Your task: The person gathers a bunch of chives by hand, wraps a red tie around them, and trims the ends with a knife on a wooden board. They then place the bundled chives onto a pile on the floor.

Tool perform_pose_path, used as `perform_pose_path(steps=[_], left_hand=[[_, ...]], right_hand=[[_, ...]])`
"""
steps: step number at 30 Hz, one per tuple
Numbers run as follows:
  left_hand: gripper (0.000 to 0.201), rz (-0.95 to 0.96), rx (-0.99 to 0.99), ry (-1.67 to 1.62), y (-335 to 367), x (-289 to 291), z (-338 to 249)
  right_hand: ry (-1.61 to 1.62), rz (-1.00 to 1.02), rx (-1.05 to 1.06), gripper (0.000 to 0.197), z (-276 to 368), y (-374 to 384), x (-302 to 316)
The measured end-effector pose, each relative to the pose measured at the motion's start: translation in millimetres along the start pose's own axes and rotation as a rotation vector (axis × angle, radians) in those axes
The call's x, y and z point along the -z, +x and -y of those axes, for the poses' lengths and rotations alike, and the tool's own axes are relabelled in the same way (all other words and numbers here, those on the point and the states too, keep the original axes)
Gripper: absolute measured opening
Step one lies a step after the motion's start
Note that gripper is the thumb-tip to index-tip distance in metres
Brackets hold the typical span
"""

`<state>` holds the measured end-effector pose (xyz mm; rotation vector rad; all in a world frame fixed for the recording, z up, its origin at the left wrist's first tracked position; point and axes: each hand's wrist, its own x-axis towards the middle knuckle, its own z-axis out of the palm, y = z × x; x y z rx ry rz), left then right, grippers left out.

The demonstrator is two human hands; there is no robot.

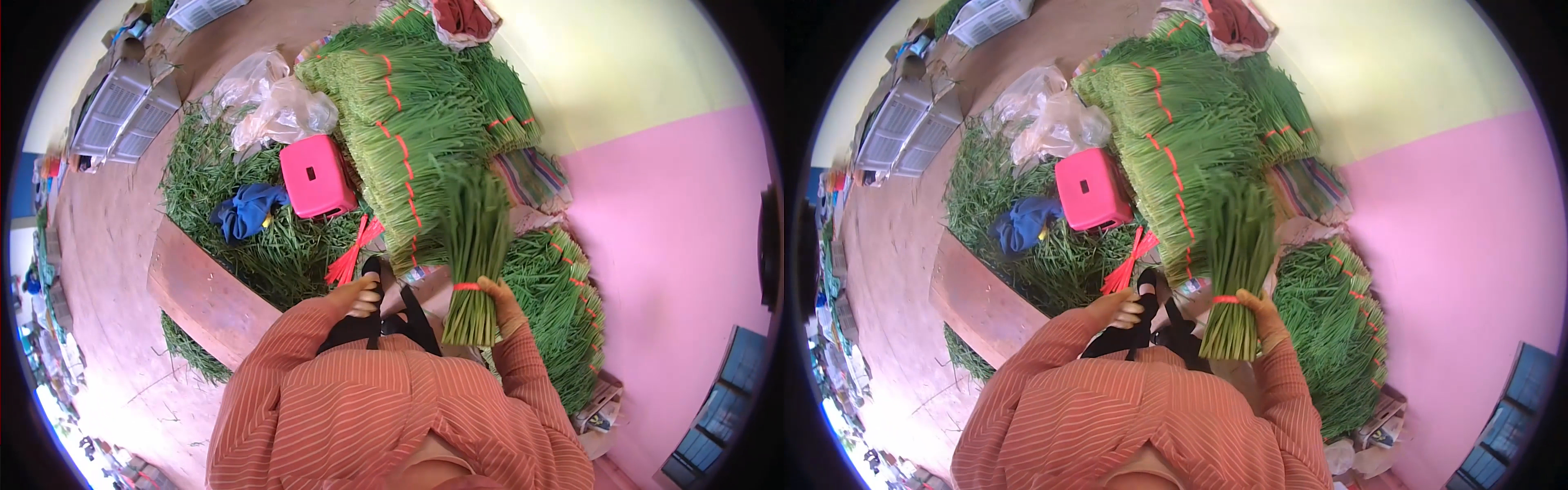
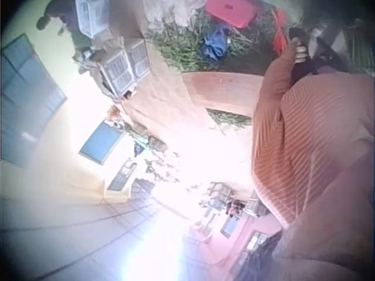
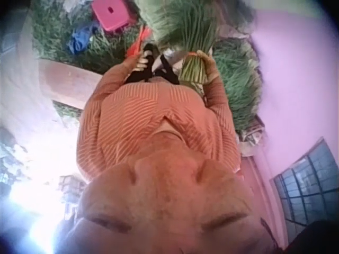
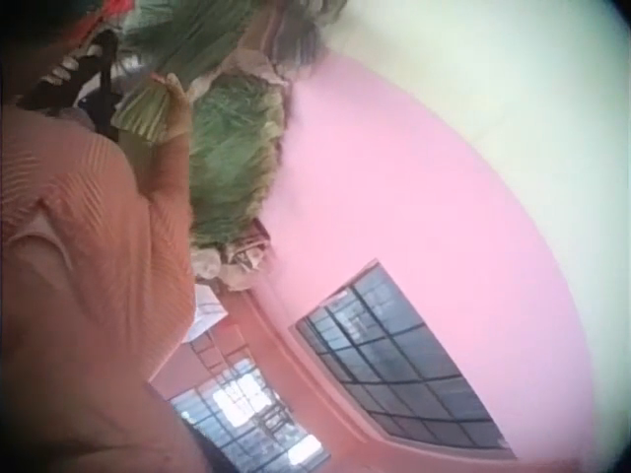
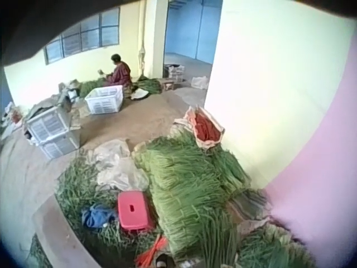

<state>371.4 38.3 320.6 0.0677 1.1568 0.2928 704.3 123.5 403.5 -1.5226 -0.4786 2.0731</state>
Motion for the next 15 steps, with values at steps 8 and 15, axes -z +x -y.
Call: perform_pose_path(steps=[8,15], left_hand=[[0.066,-0.365,-0.103,-0.508,-35,139,170],[0.063,-0.502,-0.067,-0.638,-55,119,215]], right_hand=[[0.07,0.067,0.409,0.041,119,88,-121],[0.047,-0.133,0.025,0.082,176,200,-189]])
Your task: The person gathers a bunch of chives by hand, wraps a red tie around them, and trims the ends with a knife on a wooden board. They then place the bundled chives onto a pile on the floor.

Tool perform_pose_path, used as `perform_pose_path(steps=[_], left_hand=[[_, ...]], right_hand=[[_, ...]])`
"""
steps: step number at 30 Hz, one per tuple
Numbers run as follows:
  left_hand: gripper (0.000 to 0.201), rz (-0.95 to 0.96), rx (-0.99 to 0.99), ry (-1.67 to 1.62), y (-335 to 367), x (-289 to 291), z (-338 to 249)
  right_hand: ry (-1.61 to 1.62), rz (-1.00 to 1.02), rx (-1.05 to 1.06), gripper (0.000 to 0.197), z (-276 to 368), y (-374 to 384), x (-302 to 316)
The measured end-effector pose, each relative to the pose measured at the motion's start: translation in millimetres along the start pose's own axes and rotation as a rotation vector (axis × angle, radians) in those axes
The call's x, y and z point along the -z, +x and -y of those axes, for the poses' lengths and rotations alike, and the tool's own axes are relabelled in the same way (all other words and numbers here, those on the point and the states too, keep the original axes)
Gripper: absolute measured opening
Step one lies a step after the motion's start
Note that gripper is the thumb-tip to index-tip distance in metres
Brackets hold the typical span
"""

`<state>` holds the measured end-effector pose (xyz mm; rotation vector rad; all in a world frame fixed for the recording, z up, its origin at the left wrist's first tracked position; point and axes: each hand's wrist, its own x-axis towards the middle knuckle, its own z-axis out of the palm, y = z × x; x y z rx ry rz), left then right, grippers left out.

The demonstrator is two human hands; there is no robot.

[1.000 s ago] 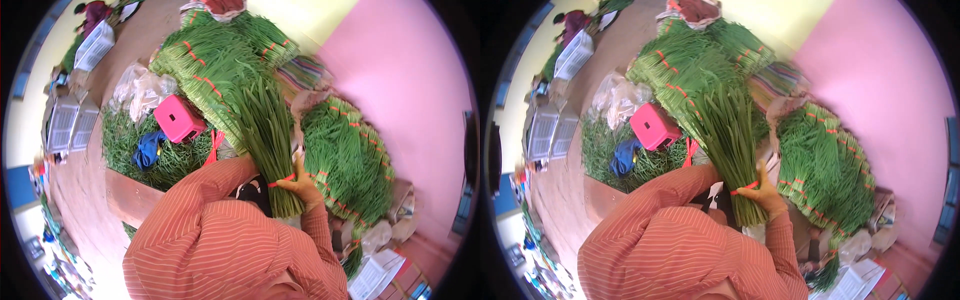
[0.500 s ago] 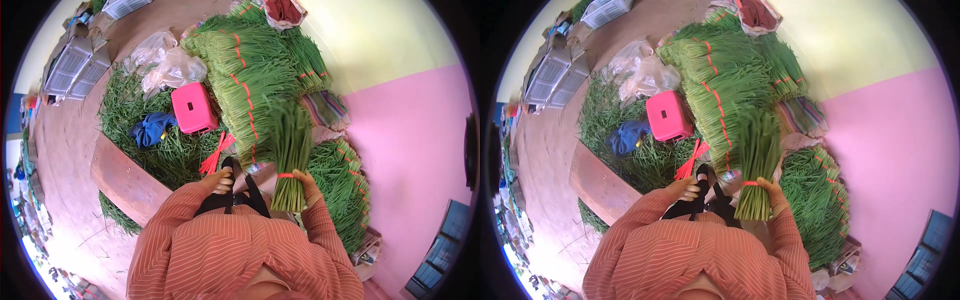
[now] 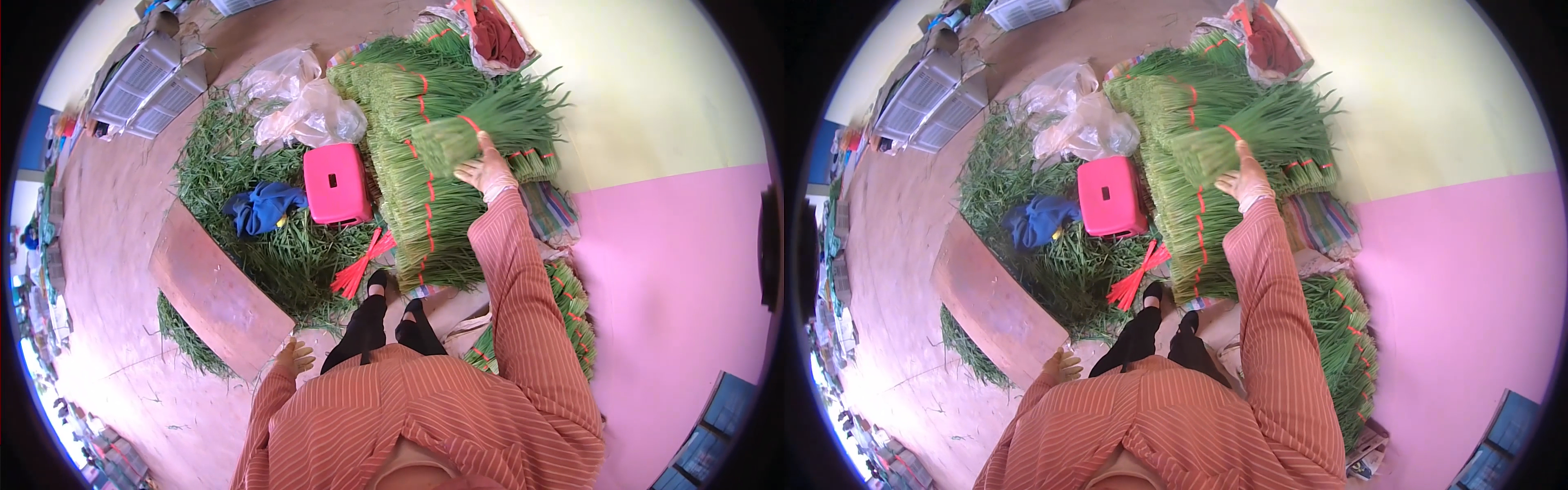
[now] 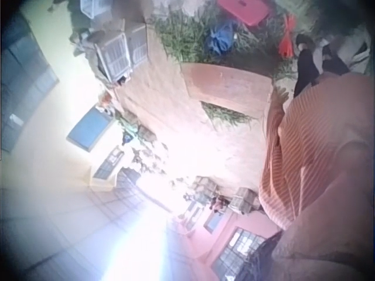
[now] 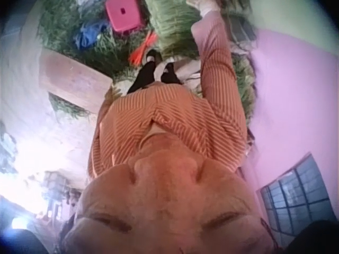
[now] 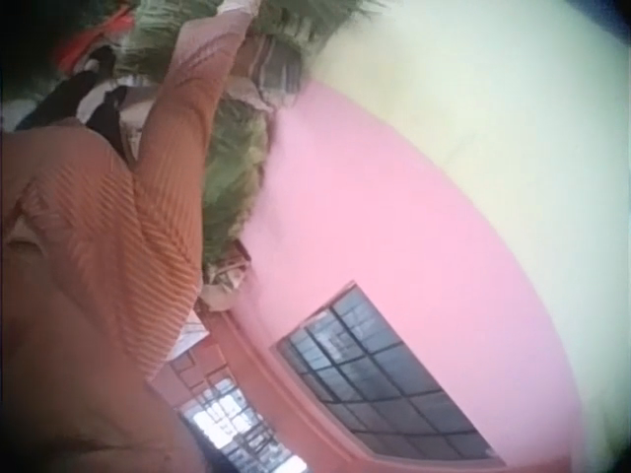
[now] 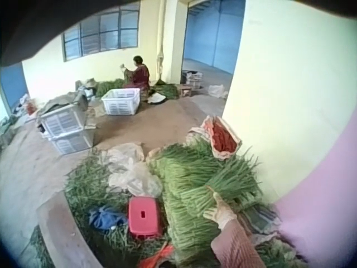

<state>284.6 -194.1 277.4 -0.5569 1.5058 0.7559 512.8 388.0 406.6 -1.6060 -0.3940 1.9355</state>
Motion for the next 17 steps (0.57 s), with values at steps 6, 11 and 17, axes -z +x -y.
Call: perform_pose_path(steps=[6,11,17], left_hand=[[0.058,0.02,-0.017,0.034,-21,-21,30],[0.055,0.056,-0.066,0.169,-7,-31,59],[0.052,0.055,-0.158,0.33,57,-15,119]], right_hand=[[-1.119,0.283,0.105,0.04,-87,15,45],[-1.887,0.432,0.782,0.031,-208,2,216],[-1.99,0.444,-0.059,0.056,-276,-49,356]])
